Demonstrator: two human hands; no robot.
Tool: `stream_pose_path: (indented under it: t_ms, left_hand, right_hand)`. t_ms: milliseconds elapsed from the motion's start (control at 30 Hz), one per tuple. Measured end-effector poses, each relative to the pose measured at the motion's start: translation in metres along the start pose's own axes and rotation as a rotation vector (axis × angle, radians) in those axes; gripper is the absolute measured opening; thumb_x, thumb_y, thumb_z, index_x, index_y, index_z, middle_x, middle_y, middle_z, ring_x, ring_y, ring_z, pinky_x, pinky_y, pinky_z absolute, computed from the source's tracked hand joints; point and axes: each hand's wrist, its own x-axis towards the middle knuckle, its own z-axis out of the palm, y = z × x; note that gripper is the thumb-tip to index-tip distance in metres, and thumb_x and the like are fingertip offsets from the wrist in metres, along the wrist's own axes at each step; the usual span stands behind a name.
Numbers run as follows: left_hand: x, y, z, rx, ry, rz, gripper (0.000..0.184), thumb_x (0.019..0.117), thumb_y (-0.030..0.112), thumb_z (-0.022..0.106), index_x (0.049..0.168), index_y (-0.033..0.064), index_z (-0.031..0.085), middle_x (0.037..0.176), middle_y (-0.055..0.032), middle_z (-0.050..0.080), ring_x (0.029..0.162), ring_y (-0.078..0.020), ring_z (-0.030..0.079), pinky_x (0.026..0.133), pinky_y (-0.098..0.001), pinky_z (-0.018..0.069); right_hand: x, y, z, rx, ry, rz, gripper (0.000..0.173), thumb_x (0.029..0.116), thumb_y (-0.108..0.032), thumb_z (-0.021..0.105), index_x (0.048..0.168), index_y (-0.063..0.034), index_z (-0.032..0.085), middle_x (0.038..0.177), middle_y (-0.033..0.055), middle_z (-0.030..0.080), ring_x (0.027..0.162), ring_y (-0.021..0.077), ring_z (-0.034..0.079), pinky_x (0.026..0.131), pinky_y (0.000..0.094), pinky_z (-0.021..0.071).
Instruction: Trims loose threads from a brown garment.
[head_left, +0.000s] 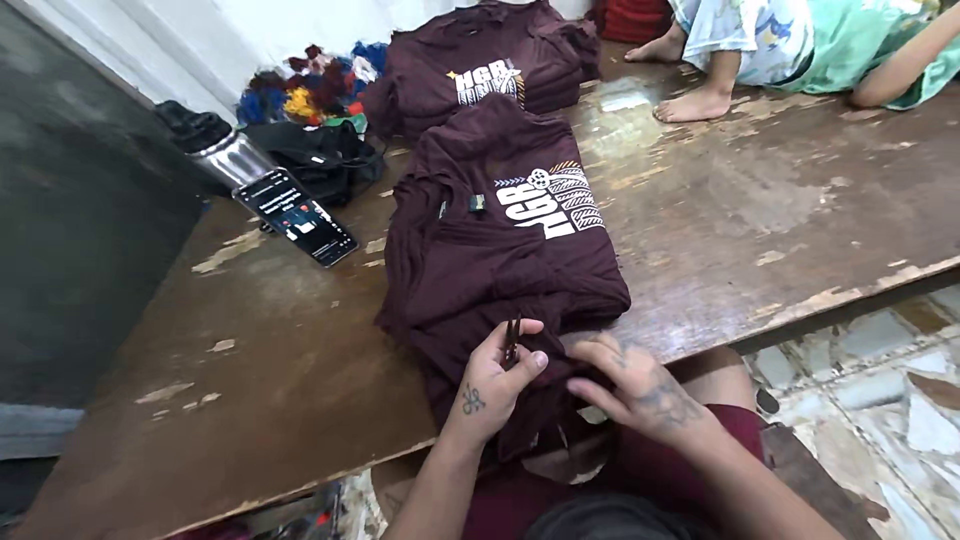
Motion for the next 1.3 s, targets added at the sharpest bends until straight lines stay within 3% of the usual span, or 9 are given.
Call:
stream_pose_path:
  t_ms: [67,167,300,433,633,1067,1167,1233,1300]
  left_hand:
    - [-0.003,-0.002,-0.002,0.109,-0.052,0.043,0.034,0.091,0.005,0.061,0.125,-0.0019,0.061,0.073,0.0142,0.055,0.061,0.0062,0.05,0.059,-0.0123,0.044]
    - [-0.01,-0.005,-0.01,0.423,-0.184,0.173,0.039,0.0946,0.013,0.06,0.131,-0.0027,0.062,0.083,0.0009,0.064,0.066,-0.0012,0.055,0.061,-0.0181,0.0477]
    - [-0.021,0.01,-0.017,0.864,-0.247,0.446,0.043,0.0969,0.03,0.055,0.127,0.0028,0.066,0.098,-0.0131,0.071,0.078,-0.0254,0.07,0.062,-0.043,0.0566]
    - [-0.025,0.035,-0.01,1.066,-0.247,0.778,0.028,0.0957,0.023,0.054,0.11,0.0111,0.074,0.082,-0.0073,0.068,0.07,-0.0257,0.066,0.055,-0.0387,0.0492]
    - [-0.025,0.036,-0.001,1.228,-0.154,0.912,0.026,0.0928,0.009,0.055,0.107,0.0114,0.077,0.079,-0.0042,0.07,0.062,-0.0229,0.061,0.052,-0.0363,0.0419]
    - [-0.03,0.027,0.001,1.241,-0.086,0.866,0.027,0.0918,0.008,0.056,0.109,0.0103,0.077,0.078,-0.0051,0.069,0.06,-0.0231,0.06,0.051,-0.0361,0.0417]
    - [-0.027,0.019,-0.009,1.007,-0.039,0.666,0.033,0.0993,0.024,0.056,0.12,0.0045,0.072,0.084,-0.0103,0.07,0.067,-0.0235,0.067,0.056,-0.0368,0.0525]
    - [-0.032,0.009,-0.019,0.796,-0.031,0.452,0.051,0.0957,0.046,0.062,0.12,0.001,0.065,0.075,-0.0062,0.062,0.061,-0.0149,0.056,0.054,-0.0303,0.0476]
    - [-0.038,0.002,-0.036,0.75,-0.225,0.24,0.046,0.0902,0.045,0.069,0.105,0.001,0.065,0.068,-0.006,0.059,0.056,-0.0179,0.056,0.051,-0.0381,0.0483]
  right_hand:
    - [-0.002,0.005,0.007,-0.018,-0.005,-0.014,0.017,0.0946,-0.011,0.06,0.097,0.0011,0.072,0.083,0.0153,0.073,0.072,0.0265,0.074,0.064,0.0382,0.0603]
    - [-0.018,0.006,-0.016,-0.137,-0.078,0.036,0.019,0.0969,-0.012,0.059,0.095,-0.0001,0.073,0.079,0.013,0.073,0.067,0.0264,0.073,0.06,0.0398,0.0602]
    - [-0.031,-0.005,-0.032,-0.225,-0.021,-0.079,0.024,0.0999,-0.013,0.05,0.087,-0.0038,0.069,0.067,0.0077,0.065,0.056,0.0203,0.065,0.049,0.0338,0.0534]
    - [-0.039,-0.013,-0.033,-0.182,0.028,-0.101,0.024,0.0989,-0.014,0.05,0.085,-0.0054,0.067,0.066,0.0058,0.06,0.056,0.0173,0.06,0.05,0.0296,0.0495]
    - [-0.035,-0.021,-0.025,-0.152,0.129,-0.094,0.019,0.0923,-0.012,0.054,0.076,-0.0065,0.063,0.061,0.0052,0.058,0.052,0.0154,0.058,0.046,0.0283,0.0457]
    - [-0.027,-0.03,-0.017,0.019,0.147,-0.151,0.019,0.0948,-0.013,0.053,0.079,-0.0063,0.06,0.062,0.0043,0.058,0.054,0.0113,0.057,0.051,0.0227,0.0477]
    - [-0.044,-0.034,-0.02,0.148,-0.09,-0.188,0.025,0.1062,-0.026,0.052,0.099,-0.0077,0.068,0.083,0.004,0.068,0.077,0.0101,0.067,0.072,0.0218,0.0557]
    - [-0.053,-0.035,-0.024,0.138,-0.203,-0.161,0.033,0.107,-0.034,0.052,0.122,-0.009,0.067,0.097,0.0036,0.074,0.087,0.0094,0.07,0.081,0.0223,0.057]
    - [-0.056,-0.031,-0.024,0.107,-0.189,-0.204,0.027,0.1079,-0.029,0.049,0.106,-0.0114,0.069,0.08,0.0005,0.07,0.073,0.01,0.066,0.07,0.0227,0.0545]
